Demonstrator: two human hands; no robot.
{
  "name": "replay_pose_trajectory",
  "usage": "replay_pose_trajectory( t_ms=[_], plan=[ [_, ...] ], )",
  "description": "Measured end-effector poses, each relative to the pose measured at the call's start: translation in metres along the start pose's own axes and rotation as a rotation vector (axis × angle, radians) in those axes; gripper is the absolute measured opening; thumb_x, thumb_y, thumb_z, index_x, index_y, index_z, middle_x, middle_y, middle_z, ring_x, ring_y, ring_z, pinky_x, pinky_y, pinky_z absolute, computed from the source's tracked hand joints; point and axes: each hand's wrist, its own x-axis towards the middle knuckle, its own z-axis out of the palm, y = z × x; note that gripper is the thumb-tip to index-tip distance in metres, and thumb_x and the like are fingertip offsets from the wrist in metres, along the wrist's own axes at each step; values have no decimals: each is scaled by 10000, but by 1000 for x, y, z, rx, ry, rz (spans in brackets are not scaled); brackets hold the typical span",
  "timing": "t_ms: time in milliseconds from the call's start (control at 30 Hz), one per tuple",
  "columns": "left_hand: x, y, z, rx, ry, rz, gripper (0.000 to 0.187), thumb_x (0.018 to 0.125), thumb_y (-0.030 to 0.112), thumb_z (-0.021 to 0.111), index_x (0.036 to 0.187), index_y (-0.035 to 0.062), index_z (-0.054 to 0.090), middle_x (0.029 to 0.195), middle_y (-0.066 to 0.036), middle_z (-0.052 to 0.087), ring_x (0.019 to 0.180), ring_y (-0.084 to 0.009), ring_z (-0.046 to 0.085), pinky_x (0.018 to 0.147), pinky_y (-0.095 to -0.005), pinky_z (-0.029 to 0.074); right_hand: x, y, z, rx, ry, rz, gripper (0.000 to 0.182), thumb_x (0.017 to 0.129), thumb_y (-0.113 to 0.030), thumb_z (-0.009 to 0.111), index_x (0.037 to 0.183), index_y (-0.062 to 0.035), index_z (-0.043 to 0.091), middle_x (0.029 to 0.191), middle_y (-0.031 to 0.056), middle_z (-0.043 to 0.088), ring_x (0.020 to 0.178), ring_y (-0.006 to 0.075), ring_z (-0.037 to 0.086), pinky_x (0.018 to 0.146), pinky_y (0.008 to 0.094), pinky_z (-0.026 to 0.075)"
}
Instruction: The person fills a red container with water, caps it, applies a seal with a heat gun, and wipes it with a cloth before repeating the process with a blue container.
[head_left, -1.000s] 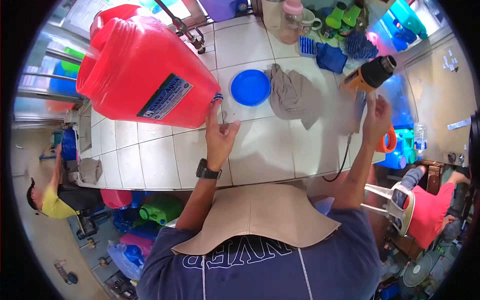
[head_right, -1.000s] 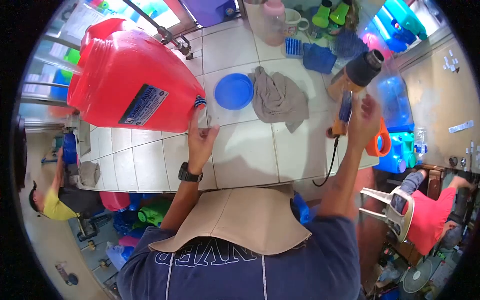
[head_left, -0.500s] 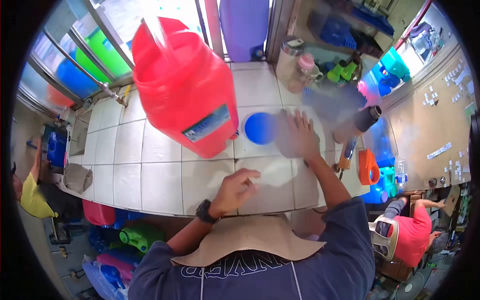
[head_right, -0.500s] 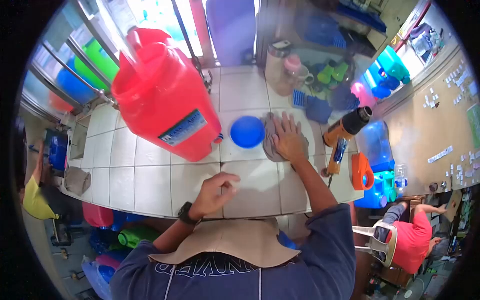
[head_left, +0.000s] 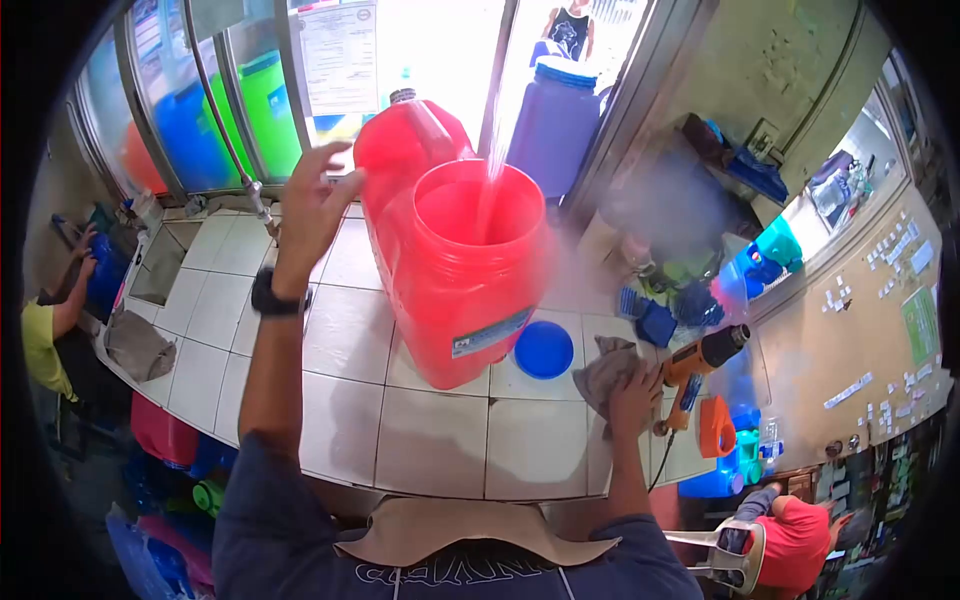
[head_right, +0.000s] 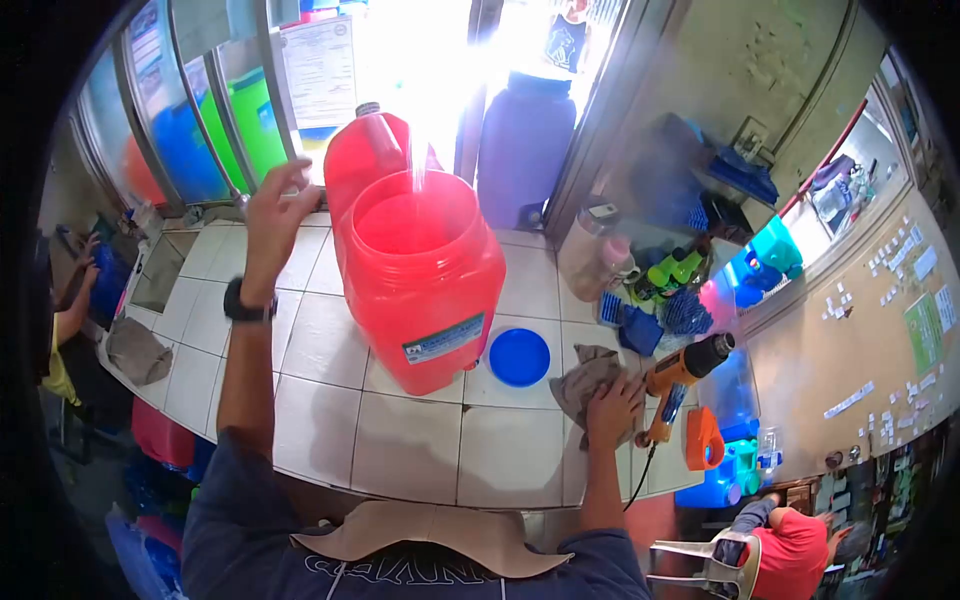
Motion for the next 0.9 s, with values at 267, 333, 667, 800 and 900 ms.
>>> replay_pose_trajectory(
  t_ms=[267,333,667,800,900],
  plan=[
    [96,-70,71,293,23,-24,1005,664,450,814,1456,34,354,1342,-271,490,1234,-389,514,1014,-426,448,65,-119,24,1002,-283,-445,501,806,-213,671,1261,-27,575,1337,237,517,1258,400,467,1073,477,352],
    [91,-66,72,338,64,20,956,674,397,799,1452,49,367,1344,-264,489,1215,-404,525,994,-428,466,68,-145,37,772,-405,-707,611,795,-395,689,1311,-97,557,1397,212,471,1300,386,428,1095,526,307],
    [84,-44,76,409,117,-22,861,700,328,734,1446,74,387,1301,-259,512,1133,-406,586,927,-421,510,120,-172,68,656,-353,-614,739,784,-494,680,1370,-86,489,1428,178,437,1323,378,406,1097,549,293],
    [82,-44,78,420,146,-23,888,697,343,744,1450,53,373,1282,-279,513,1136,-406,583,925,-417,508,129,-239,100,1024,-506,-580,799,846,-419,663,1465,-38,332,1451,212,412,1314,386,432,1073,434,369],
    [86,-46,75,450,159,-20,866,724,306,734,1450,22,356,1291,-278,509,1113,-378,594,946,-393,494,127,-265,60,1317,-354,-557,826,883,-408,627,1511,-43,235,1466,226,398,1323,387,429,1054,422,392]
  ],
)
